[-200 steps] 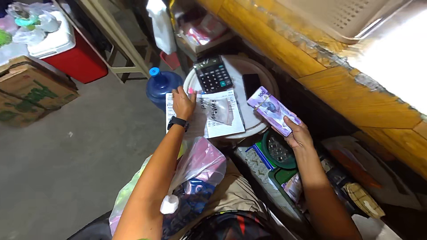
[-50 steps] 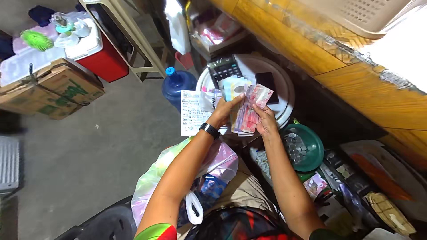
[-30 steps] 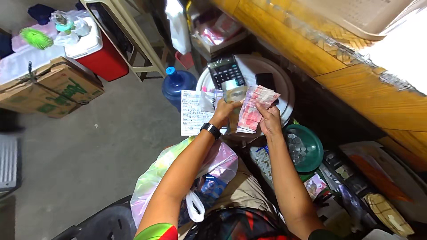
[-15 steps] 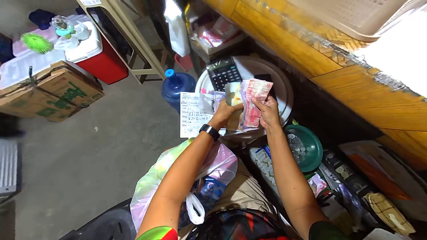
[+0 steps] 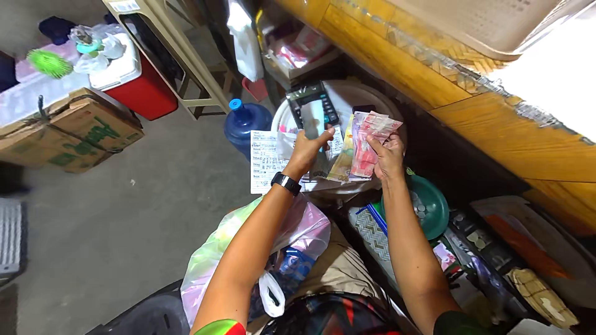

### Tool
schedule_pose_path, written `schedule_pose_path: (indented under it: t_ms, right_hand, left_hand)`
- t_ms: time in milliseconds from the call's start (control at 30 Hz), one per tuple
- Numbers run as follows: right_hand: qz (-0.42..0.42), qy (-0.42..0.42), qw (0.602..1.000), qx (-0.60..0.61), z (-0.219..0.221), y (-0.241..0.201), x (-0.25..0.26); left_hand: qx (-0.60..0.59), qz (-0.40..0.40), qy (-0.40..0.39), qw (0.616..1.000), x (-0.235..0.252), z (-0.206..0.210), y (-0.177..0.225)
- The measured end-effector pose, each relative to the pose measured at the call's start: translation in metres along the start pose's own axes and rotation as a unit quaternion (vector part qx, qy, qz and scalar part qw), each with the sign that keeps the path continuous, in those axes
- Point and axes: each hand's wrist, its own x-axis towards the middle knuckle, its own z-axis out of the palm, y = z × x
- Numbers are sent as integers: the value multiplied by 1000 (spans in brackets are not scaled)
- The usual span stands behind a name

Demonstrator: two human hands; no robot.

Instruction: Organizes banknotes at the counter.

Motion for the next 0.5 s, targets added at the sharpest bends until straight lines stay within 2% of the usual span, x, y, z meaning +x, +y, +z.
schedule_pose_path:
  t_ms: [167, 367, 500]
  right_hand:
    - [24, -11, 1000, 7, 7, 3, -5]
    - [-41, -24, 992, -115, 23, 4, -15]
    - [-70, -39, 983, -167, 33, -1, -25]
  left_hand:
    - [53, 42, -51, 996, -2, 12, 0]
    - [125, 49, 39, 990, 4, 15, -17]
    - [54, 14, 55, 997, 9, 10, -16]
